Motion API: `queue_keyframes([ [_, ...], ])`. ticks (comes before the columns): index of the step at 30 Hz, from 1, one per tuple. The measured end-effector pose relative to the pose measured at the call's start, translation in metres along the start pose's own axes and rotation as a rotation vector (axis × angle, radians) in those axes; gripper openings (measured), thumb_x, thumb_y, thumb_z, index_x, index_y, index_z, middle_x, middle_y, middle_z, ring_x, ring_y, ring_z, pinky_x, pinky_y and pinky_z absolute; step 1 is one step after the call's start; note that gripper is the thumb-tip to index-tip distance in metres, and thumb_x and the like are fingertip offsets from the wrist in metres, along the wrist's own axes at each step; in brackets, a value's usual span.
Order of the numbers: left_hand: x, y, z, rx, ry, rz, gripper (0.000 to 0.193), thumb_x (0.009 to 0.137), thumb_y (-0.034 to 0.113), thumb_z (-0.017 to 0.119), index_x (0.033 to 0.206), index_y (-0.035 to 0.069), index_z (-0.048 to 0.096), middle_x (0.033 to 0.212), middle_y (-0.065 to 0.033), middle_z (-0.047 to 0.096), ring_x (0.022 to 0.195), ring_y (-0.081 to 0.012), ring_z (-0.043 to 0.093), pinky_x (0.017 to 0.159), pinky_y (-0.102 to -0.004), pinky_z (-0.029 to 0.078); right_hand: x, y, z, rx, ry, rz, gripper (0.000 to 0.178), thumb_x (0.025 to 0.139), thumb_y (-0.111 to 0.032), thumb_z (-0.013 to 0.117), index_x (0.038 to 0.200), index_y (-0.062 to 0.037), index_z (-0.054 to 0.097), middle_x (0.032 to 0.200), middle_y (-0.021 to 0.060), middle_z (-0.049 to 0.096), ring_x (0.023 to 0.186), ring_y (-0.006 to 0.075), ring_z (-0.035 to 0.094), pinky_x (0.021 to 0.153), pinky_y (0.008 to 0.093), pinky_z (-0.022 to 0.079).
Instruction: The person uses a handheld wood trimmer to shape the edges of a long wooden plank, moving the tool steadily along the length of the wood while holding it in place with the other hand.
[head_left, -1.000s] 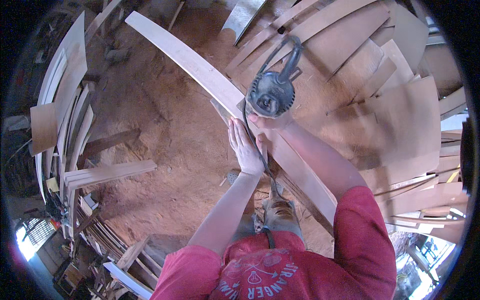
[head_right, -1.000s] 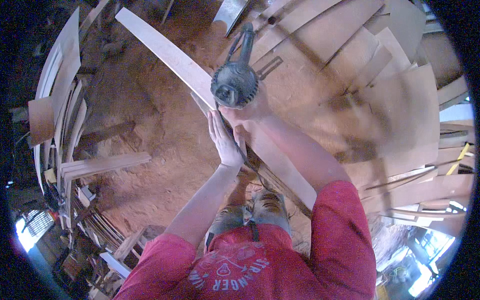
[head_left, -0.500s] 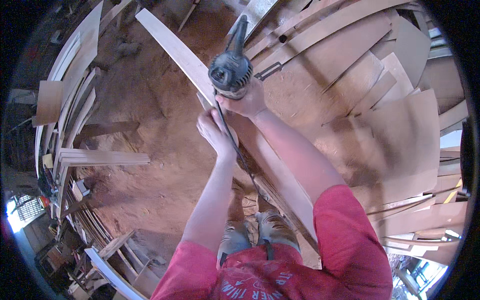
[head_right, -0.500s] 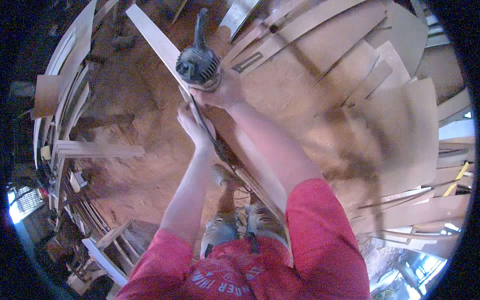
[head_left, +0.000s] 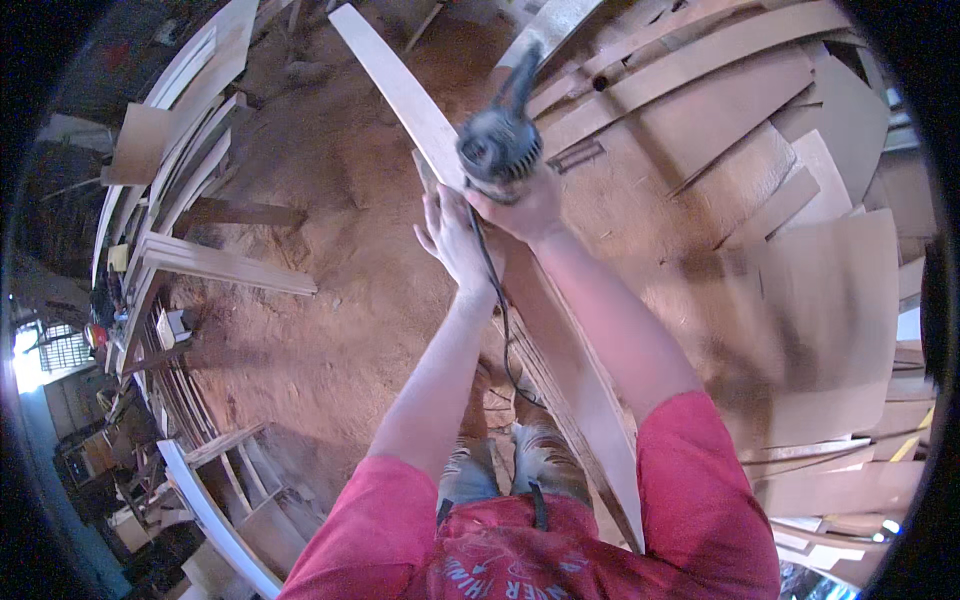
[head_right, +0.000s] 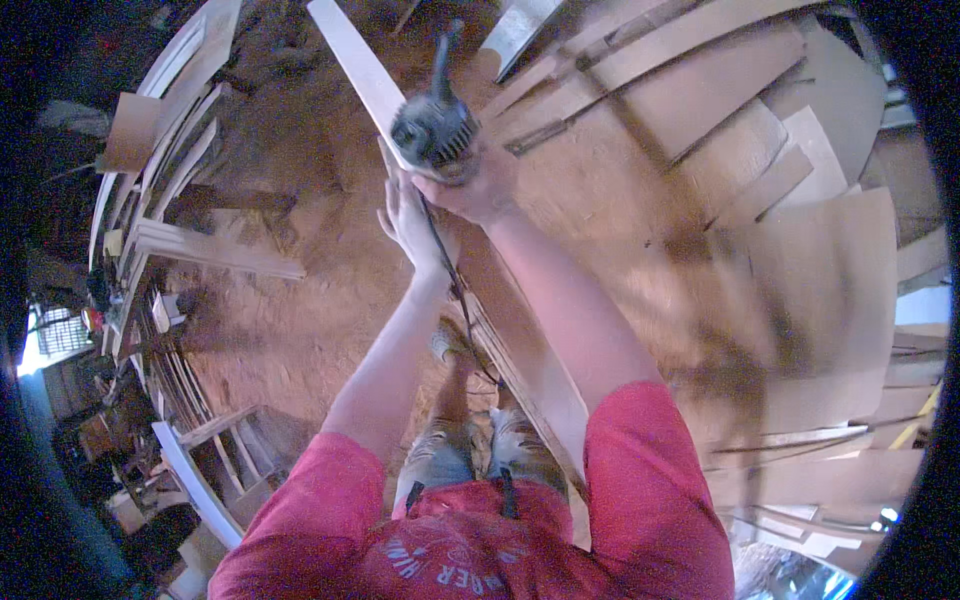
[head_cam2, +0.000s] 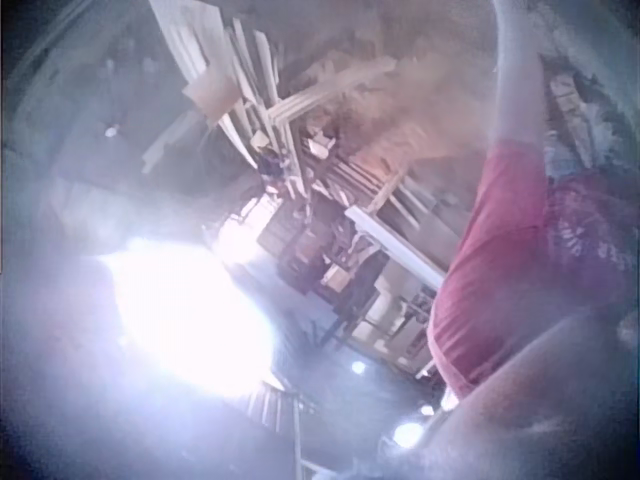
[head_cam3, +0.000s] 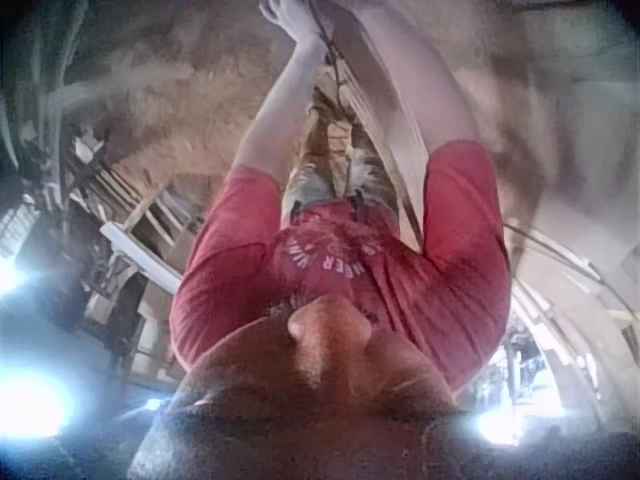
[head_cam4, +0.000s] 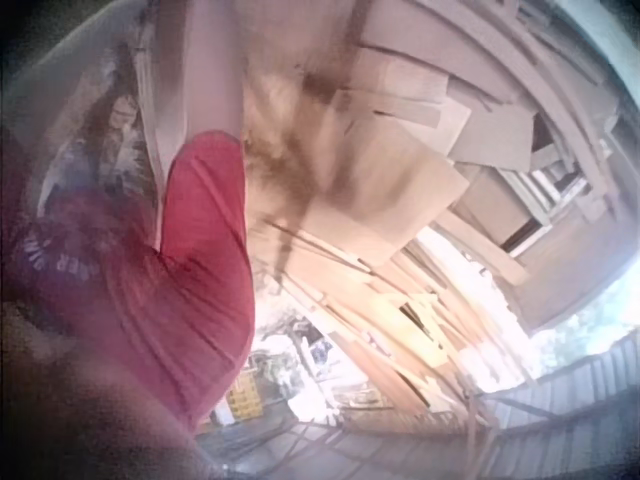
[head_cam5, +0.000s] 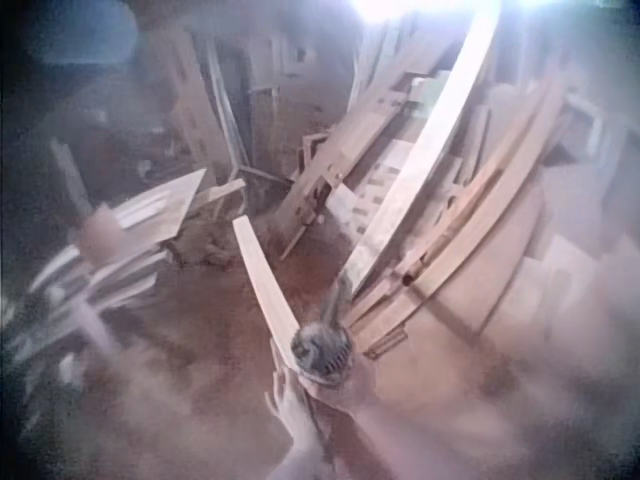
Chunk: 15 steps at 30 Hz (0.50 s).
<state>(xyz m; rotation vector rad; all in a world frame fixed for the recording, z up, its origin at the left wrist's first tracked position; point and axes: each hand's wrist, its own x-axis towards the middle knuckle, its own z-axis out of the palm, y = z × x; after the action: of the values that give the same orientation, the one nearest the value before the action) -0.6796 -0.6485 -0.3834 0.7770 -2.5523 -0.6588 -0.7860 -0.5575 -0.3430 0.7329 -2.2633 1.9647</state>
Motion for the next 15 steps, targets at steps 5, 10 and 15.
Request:
queue_keyframes([
  [5,-0.066,0.036,-0.022,-0.027,-0.059,-0.106,0.067,0.105,0.013,0.051,0.169,0.003,0.031,0.169,-0.0193,0.044,0.167,-0.0367,0.023,0.133,-0.0619,0.003,-0.057,-0.019,-0.04,-0.07,-0.046,-0.134,0.072,0.07,-0.042,0.096,0.132,-0.0143,0.07,0.12,0.0079,0.079,0.108,0.0293,0.077,0.098,0.0419,0.061],
  [10,-0.136,0.051,-0.032,-0.123,-0.09,-0.098,0.069,0.106,0.016,0.049,0.17,0.001,0.028,0.172,-0.0208,0.04,0.166,-0.0383,0.024,0.134,-0.0613,0.001,-0.156,0.022,-0.08,-0.258,-0.241,0.022,0.079,0.076,-0.05,0.092,0.14,-0.0131,0.066,0.131,0.0064,0.075,0.122,0.0278,0.07,0.113,0.0472,0.053],
  [15,-0.173,0.062,-0.037,-0.196,-0.112,-0.126,0.077,0.103,0.02,0.054,0.17,-0.003,0.025,0.173,-0.0255,0.037,0.166,-0.0406,0.025,0.134,-0.062,0.002,-0.201,0.014,-0.099,-0.052,-0.382,0.024,0.08,0.089,-0.061,0.076,0.151,-0.0124,0.058,0.146,0.0081,0.063,0.148,0.0346,0.049,0.128,0.0556,0.032],
])
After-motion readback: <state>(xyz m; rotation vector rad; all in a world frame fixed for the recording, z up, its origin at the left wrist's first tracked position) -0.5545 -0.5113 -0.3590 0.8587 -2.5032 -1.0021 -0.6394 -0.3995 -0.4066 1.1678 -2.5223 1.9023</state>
